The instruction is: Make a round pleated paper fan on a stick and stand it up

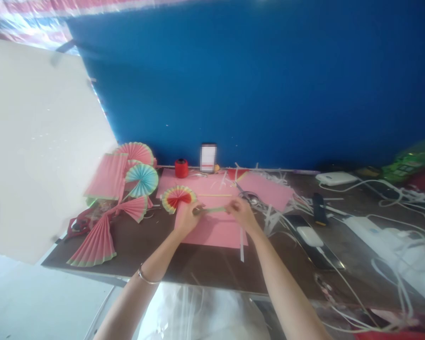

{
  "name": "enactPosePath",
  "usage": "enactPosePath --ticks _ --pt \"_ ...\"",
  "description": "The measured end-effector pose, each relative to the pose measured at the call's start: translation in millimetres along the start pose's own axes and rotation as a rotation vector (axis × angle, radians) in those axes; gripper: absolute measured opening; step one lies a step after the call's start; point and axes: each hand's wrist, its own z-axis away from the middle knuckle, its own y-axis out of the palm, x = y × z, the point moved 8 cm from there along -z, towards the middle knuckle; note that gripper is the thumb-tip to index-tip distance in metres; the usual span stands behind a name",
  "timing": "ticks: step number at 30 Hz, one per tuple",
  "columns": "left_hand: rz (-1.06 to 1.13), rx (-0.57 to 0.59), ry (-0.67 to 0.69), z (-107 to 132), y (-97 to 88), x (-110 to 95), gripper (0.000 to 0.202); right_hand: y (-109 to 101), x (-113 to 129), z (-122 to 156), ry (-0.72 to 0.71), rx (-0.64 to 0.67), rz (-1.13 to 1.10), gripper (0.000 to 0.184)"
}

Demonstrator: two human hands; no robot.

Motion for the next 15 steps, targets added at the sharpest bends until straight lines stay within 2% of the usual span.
enactPosePath --ticks 3,6,9,11,13,15 --pt "0.287 -0.051 -0.157 -3.8 -3.1 16.2 0.025 -0.1 -0.4 -2.9 -0.005 -0.005 -0.131 0.027" --pt "0.422 -0.059 -0.27 -4.0 -1.0 27.2 0.029 -1.8 3.7 -3.4 -0.078 -0.042 -0.133 0.036" --pt "0.473 -0.052 -0.333 -3.4 1.2 33.2 0.031 -8.8 27.5 7.1 -0.305 -0.193 0.057 0.037" --pt "0.506 -0.023 -0.365 -3.0 4.9 36.2 0.034 -3.5 50.0 19.9 -0.481 -0.239 0.253 0.025" --pt "0.552 0.018 -0.404 -1.9 10.3 39.5 0.038 12.1 67.1 31.0 -0.615 -0.176 0.43 0.012" --pt "0.604 0.061 -0.449 0.0 16.1 42.4 0.042 27.1 75.8 38.7 -0.695 -0.1 0.549 0.013"
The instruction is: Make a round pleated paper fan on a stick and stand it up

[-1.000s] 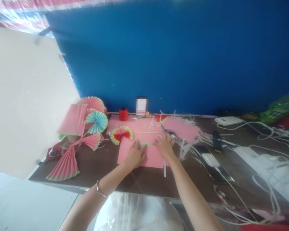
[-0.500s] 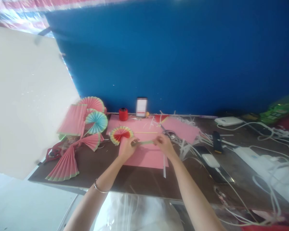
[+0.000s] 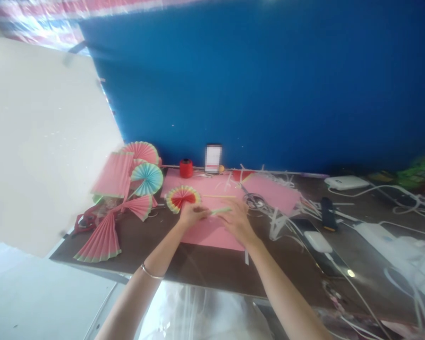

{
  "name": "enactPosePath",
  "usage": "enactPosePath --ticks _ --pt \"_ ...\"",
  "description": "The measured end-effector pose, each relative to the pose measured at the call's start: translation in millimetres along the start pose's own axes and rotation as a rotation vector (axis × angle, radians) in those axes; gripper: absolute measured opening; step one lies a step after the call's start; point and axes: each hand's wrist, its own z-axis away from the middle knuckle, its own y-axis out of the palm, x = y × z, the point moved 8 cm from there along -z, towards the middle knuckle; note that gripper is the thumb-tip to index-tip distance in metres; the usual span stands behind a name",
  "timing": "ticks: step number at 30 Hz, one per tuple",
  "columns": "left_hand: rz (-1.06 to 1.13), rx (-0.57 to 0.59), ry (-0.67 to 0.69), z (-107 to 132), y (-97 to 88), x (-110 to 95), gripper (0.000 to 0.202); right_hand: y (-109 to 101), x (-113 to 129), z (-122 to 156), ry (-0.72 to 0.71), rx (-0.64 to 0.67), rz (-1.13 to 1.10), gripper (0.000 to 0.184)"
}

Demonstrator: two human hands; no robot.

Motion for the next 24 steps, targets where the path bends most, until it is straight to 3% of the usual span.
enactPosePath --ticks 5,10,14,19,24 --pt "0.032 0.151 -0.073 2.9 11.1 6.2 0.043 14.6 12.6 3.6 -0.123 0.098 0.109 0.019" --pt "-0.031 0.243 -0.06 3.0 15.2 6.4 0.043 25.9 4.9 4.8 -0.086 0.157 0.122 0.019" --pt "-0.24 0.291 0.095 1.5 17.4 -2.1 0.038 31.1 0.3 3.9 -0.054 0.169 0.075 0.022" --pt "-0.489 0.334 0.353 13.7 26.3 -23.8 0.03 38.2 -6.6 4.1 0.017 0.28 0.009 0.022" --pt "-0.601 0.28 0.523 22.0 28.9 -34.8 0.025 34.8 -13.1 1.0 0.147 0.296 -0.081 0.023"
